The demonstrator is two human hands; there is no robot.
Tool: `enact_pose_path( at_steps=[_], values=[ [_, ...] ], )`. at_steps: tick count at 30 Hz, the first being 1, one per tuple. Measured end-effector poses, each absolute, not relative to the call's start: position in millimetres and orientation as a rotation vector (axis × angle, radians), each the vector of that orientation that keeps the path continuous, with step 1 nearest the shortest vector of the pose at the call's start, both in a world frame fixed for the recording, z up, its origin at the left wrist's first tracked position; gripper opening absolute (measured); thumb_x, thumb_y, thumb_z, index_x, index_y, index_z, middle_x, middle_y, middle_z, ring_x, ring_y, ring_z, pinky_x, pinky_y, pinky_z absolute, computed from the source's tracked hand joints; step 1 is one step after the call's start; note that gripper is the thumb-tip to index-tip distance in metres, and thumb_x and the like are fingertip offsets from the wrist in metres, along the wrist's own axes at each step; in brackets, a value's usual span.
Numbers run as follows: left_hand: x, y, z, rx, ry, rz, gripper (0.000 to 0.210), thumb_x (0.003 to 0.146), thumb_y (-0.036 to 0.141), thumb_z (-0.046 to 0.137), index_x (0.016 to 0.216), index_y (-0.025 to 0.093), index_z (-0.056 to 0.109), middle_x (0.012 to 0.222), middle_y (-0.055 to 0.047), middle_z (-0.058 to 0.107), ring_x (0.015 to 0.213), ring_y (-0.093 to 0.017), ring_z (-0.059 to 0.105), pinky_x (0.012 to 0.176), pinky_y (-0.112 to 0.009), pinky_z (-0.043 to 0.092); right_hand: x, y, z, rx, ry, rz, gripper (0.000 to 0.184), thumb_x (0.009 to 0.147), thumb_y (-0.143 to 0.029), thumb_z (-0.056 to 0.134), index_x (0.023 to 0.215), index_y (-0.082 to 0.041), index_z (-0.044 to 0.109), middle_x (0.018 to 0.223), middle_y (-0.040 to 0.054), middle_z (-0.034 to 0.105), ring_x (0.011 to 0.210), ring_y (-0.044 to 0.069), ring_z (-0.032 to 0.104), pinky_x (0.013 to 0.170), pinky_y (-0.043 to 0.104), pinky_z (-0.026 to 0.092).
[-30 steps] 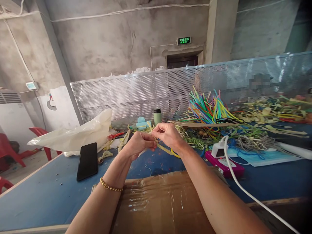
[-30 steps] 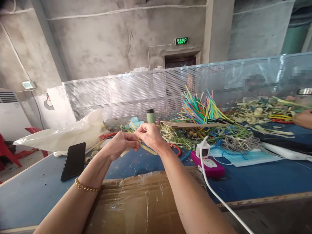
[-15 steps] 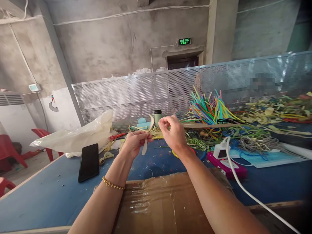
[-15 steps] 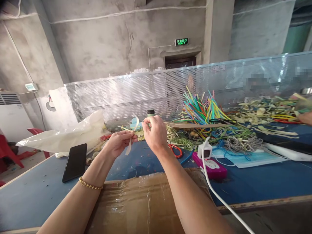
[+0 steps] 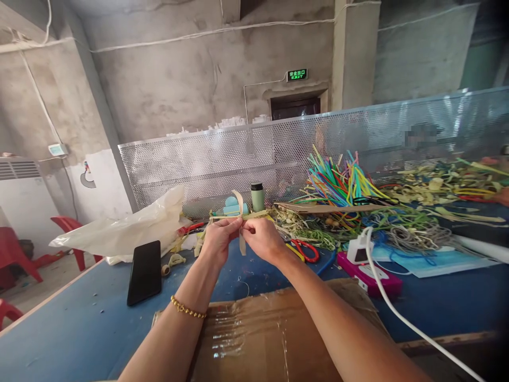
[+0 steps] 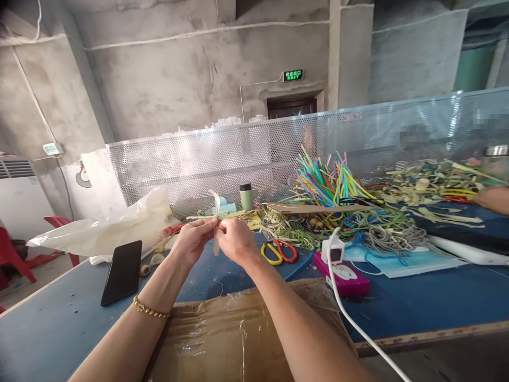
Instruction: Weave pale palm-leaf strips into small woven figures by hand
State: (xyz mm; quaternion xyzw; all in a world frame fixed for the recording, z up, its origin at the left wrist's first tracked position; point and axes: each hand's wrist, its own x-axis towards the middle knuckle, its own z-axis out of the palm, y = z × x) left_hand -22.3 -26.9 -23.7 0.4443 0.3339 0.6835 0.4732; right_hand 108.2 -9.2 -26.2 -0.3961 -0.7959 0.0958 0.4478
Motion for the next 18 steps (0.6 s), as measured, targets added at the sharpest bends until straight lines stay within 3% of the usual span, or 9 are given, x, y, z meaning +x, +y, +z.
enact_pose_path(
  at_steps=[18],
  values=[
    [-16.8,-19.3,-28.4,1.050,0.763,1.913,0.030,0.047,0.030,0.091,0.065,0.011,0.077,0.061,-0.009,0.072,0.062,-0.020,0.066,0.072,-0.035,0.052,107.6,-11.0,-24.4,-0.960,-2.061,0.220,0.025,0.078,-0.010,0.060,0.054,-0.017,0.053,0.053,-0.0020,0.051,0.053,0.010,0.042,0.055,0.026,0.024]
  ],
)
